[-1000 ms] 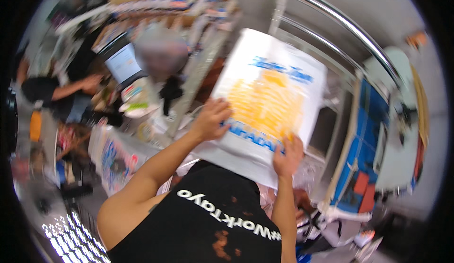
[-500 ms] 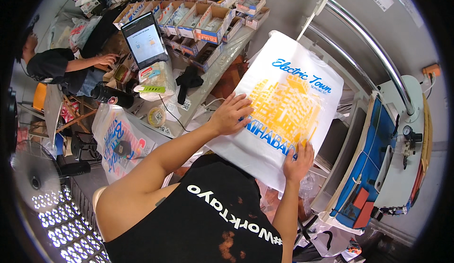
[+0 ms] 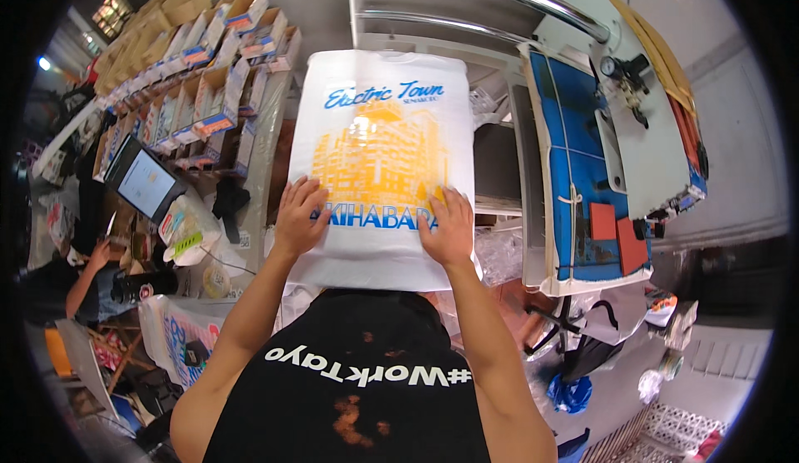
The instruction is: The person cuts a printed transfer sheet with scissors, aligns it onto a white t-shirt, and then positions a gray t-shirt on a heat press machine.
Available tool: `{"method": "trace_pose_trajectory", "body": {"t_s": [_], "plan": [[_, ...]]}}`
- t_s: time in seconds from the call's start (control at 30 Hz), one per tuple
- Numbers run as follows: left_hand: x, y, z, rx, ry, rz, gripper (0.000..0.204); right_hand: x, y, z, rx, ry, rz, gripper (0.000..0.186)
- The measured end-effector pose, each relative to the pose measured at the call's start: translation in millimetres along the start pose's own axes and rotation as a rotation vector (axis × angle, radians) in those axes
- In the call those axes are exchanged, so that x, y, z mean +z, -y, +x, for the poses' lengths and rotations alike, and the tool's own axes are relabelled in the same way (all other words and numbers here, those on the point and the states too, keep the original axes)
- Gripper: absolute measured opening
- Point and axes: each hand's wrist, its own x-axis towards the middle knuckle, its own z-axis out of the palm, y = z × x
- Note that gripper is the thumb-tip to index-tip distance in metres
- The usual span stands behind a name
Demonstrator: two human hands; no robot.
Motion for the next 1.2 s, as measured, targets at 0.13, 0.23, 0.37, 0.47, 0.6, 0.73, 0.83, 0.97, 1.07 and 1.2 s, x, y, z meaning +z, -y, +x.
{"method": "trace_pose_trajectory", "body": {"t_s": [0.13, 0.23, 0.37, 0.47, 0.6, 0.73, 0.83, 0.97, 1.07, 1.2], "plan": [[2.7, -0.6, 0.2, -0.008, 0.001, 0.015, 0.037, -1.5, -0.4, -4.0, 0.029, 0.009, -0.004, 0.042], [0.8, -1.7, -0.2, 0.001, -0.015, 0.014, 0.037, 0.0, -1.0, -5.1, 0.032, 0.018, 0.000, 0.042], [-3.5, -1.4, -1.9, -0.004, -0.014, -0.016, 0.037, -2.6, 4.6, -3.0, 0.054, 0.041, -0.001, 0.043], [-4.0, -3.0, -0.3, -0.004, -0.004, -0.014, 0.037, -1.7, 2.5, -3.4, 0.036, 0.031, 0.001, 0.042], [-5.2, -2.8, -0.1, -0.005, -0.004, -0.006, 0.039, -0.9, 4.0, -3.3, 0.017, 0.011, 0.006, 0.041], [-3.2, -2.5, -0.5, -0.016, -0.014, -0.001, 0.039, -1.4, 3.7, -2.0, 0.017, 0.011, 0.006, 0.041], [-2.3, -3.5, 0.7, -0.011, -0.013, -0.007, 0.038, -2.4, 3.0, -2.4, 0.023, 0.005, 0.006, 0.041], [-1.0, -2.8, 2.5, -0.006, -0.005, -0.013, 0.038, 0.0, 0.6, -3.9, 0.025, -0.003, 0.003, 0.042], [0.8, -1.4, 1.2, -0.005, 0.008, 0.002, 0.041, -0.5, 0.4, -3.2, 0.040, 0.016, 0.003, 0.042], [0.1, -2.7, 3.2, 0.001, 0.015, 0.009, 0.041, -2.4, 0.3, -2.1, 0.048, 0.026, 0.001, 0.042]]}}
